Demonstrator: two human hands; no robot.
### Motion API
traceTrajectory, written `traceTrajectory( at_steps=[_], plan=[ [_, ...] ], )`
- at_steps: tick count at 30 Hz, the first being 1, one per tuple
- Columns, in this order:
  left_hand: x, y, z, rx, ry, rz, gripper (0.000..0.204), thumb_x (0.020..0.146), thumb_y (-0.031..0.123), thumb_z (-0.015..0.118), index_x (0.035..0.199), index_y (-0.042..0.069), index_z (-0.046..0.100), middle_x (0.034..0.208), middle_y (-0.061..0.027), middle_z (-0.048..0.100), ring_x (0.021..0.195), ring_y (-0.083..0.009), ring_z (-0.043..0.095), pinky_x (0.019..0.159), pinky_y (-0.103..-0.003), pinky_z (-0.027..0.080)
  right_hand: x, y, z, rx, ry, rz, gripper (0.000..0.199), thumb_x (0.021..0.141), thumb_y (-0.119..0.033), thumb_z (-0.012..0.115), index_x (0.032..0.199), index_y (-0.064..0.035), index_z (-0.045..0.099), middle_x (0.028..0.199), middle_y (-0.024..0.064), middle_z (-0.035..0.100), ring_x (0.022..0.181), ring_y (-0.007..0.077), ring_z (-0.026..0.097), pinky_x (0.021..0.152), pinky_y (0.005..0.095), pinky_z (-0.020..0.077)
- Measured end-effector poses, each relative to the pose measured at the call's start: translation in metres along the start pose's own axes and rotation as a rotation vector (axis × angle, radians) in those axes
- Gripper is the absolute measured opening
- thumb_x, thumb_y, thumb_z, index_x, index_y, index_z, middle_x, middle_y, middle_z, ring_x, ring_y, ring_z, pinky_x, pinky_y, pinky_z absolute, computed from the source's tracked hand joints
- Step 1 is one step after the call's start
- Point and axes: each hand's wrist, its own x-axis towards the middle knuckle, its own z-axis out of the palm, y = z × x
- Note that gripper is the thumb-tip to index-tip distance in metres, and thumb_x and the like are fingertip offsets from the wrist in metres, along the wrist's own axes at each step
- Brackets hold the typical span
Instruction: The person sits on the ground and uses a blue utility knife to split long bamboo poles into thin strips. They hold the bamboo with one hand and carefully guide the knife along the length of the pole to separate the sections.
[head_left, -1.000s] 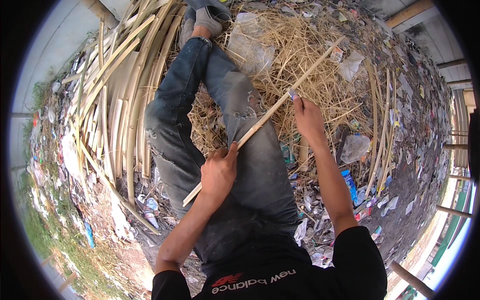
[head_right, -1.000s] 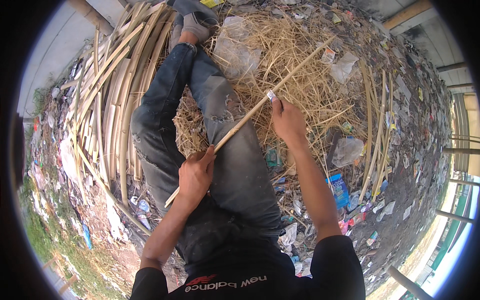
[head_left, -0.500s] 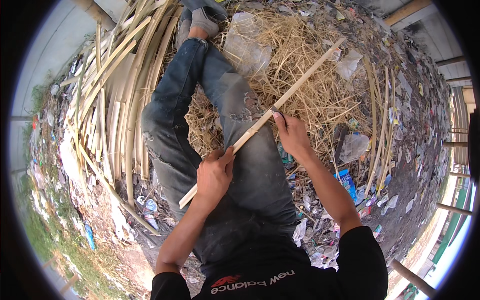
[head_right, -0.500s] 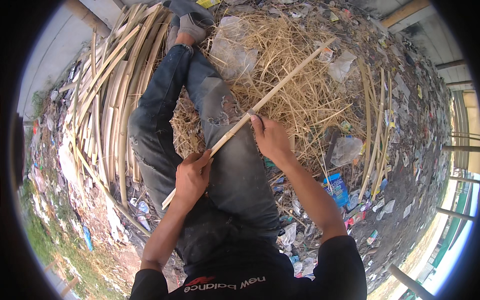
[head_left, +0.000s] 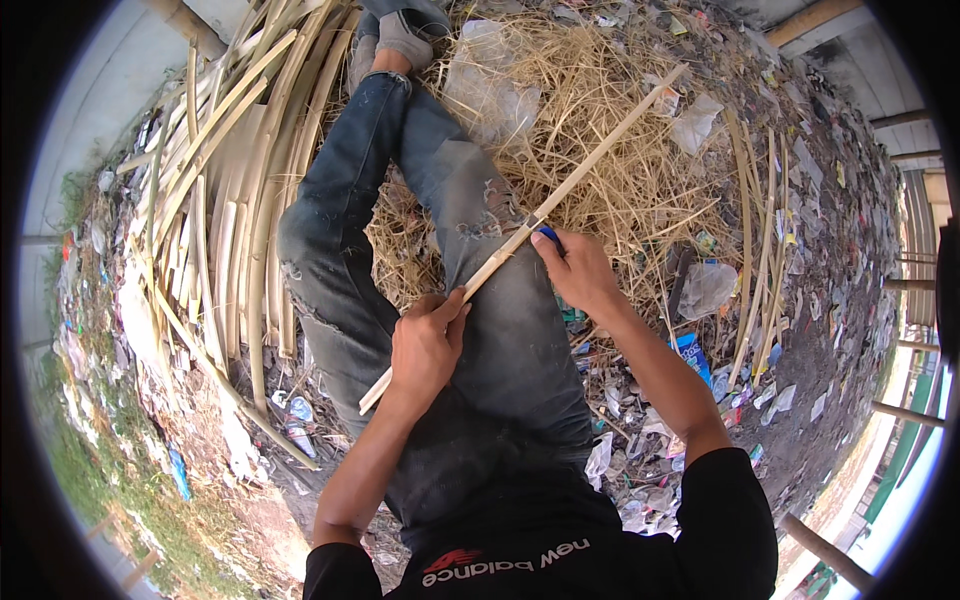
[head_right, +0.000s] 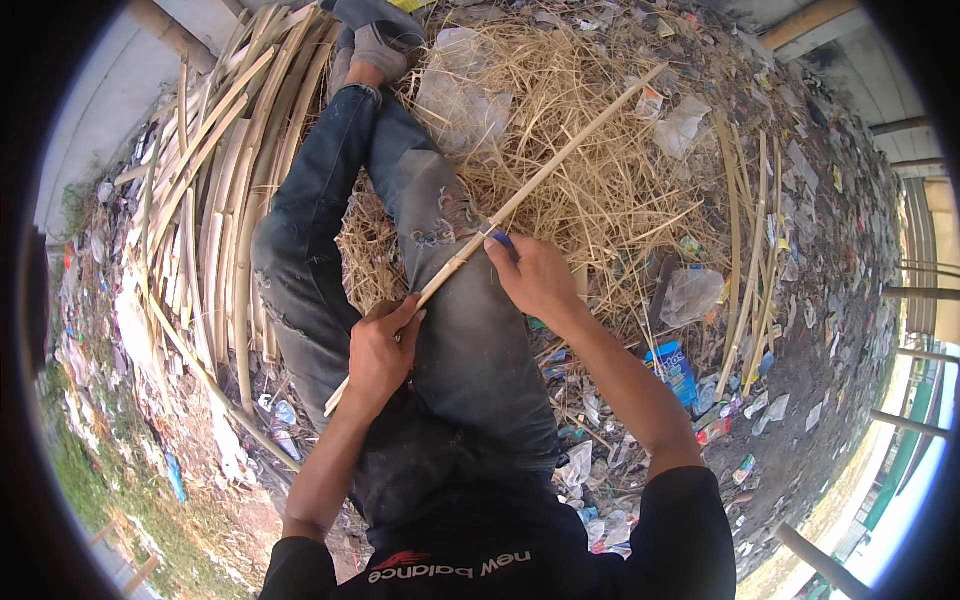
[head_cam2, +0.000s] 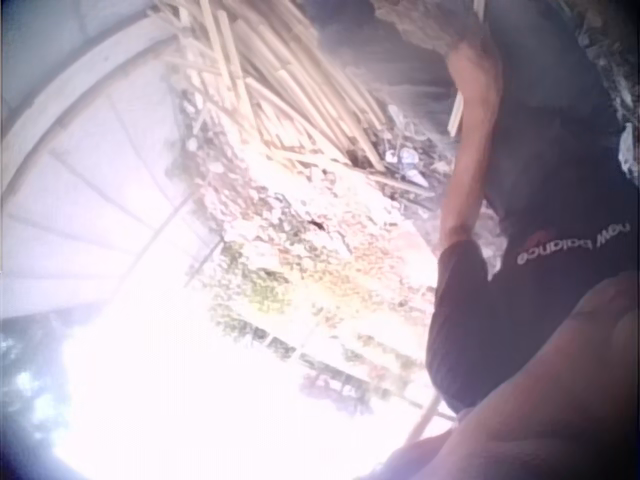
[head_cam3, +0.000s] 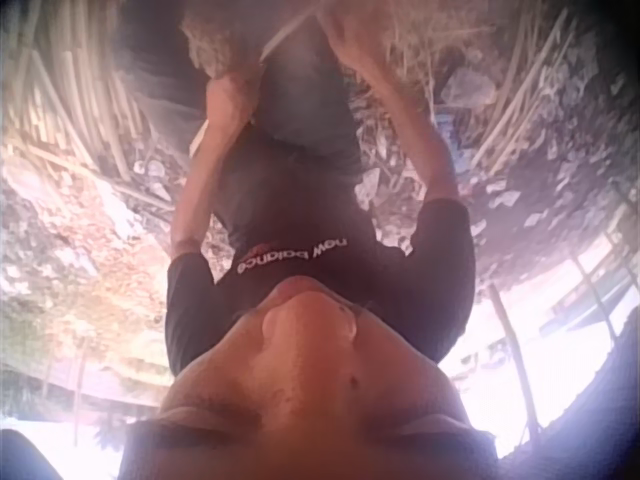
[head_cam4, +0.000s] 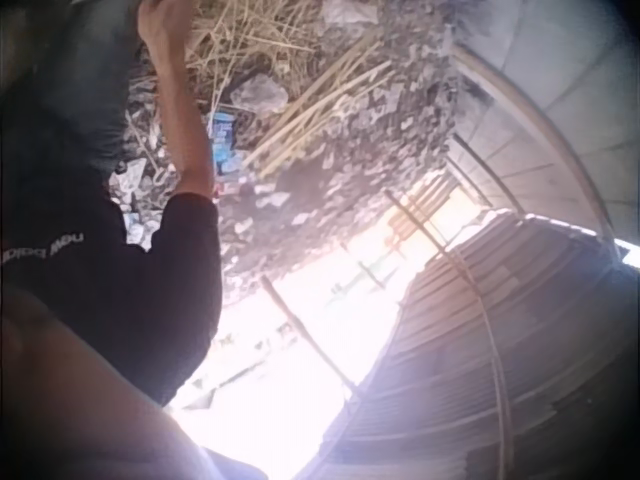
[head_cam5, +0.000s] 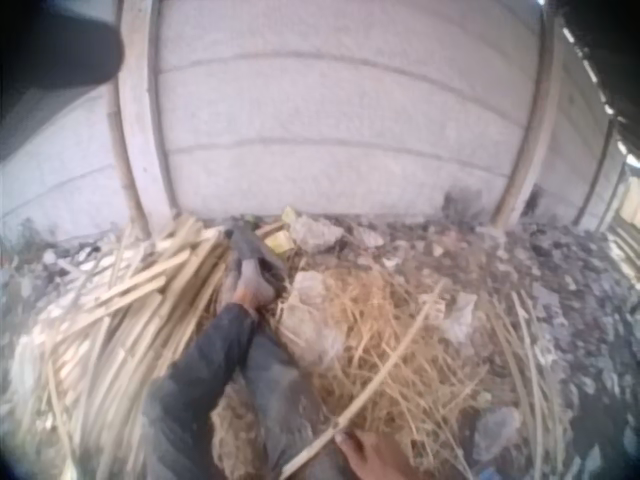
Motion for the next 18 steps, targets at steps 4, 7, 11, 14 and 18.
traceTrajectory(
  at_steps=[4, 7, 11, 14, 18],
  plan=[
    [-0.003, -0.003, 0.004, 0.037, 0.038, 0.022, 0.025, 0.095, 0.016, 0.073, 0.119, 0.01, 0.075, 0.096, -0.0164, 0.072, 0.078, -0.0384, 0.071, 0.069, -0.047, 0.057, 0.007, 0.008, 0.01, 0.106, -0.004, 0.039, 0.061, 0.104, -0.051, 0.056, 0.073, 0.0019, 0.062, 0.055, 0.0158, 0.053, 0.052, 0.0323, 0.058, 0.055, 0.044, 0.0436],
    [-0.003, 0.0, 0.001, 0.026, 0.021, 0.02, 0.024, 0.095, 0.016, 0.073, 0.118, 0.01, 0.075, 0.096, -0.0162, 0.072, 0.078, -0.0382, 0.071, 0.069, -0.047, 0.057, 0.018, 0.037, 0.014, 0.492, -0.28, 0.246, 0.063, 0.104, -0.053, 0.056, 0.07, 0.0006, 0.059, 0.051, 0.0094, 0.047, 0.049, 0.0227, 0.053, 0.051, 0.041, 0.0398],
    [0.0, -0.003, 0.0, 0.004, 0.004, 0.01, 0.025, 0.094, 0.016, 0.073, 0.118, 0.01, 0.075, 0.096, -0.0162, 0.072, 0.08, -0.0385, 0.072, 0.07, -0.048, 0.057, 0.019, 0.03, 0.004, 0.769, -0.506, 0.419, 0.063, 0.103, -0.054, 0.056, 0.069, -0.0017, 0.059, 0.051, 0.0067, 0.048, 0.049, 0.0209, 0.053, 0.051, 0.0402, 0.0408],
    [-0.001, -0.004, 0.002, 0.011, 0.016, 0.007, 0.024, 0.094, 0.016, 0.073, 0.118, 0.01, 0.075, 0.096, -0.0162, 0.073, 0.08, -0.0387, 0.072, 0.07, -0.048, 0.057, 0.012, 0.01, 0.003, 0.314, -0.063, 0.154, 0.061, 0.102, -0.055, 0.058, 0.07, -0.003, 0.063, 0.053, 0.0096, 0.055, 0.052, 0.0277, 0.06, 0.053, 0.0424, 0.0458],
    [-0.002, -0.001, 0.004, 0.047, 0.032, 0.016, 0.024, 0.094, 0.014, 0.072, 0.117, 0.01, 0.075, 0.096, -0.0165, 0.073, 0.08, -0.0386, 0.072, 0.071, -0.047, 0.057, -0.003, -0.002, 0.006, -0.156, 0.116, -0.079, 0.058, 0.099, -0.057, 0.061, 0.079, -0.0037, 0.07, 0.061, 0.0146, 0.064, 0.06, 0.0383, 0.067, 0.057, 0.0471, 0.0504]
  ],
)
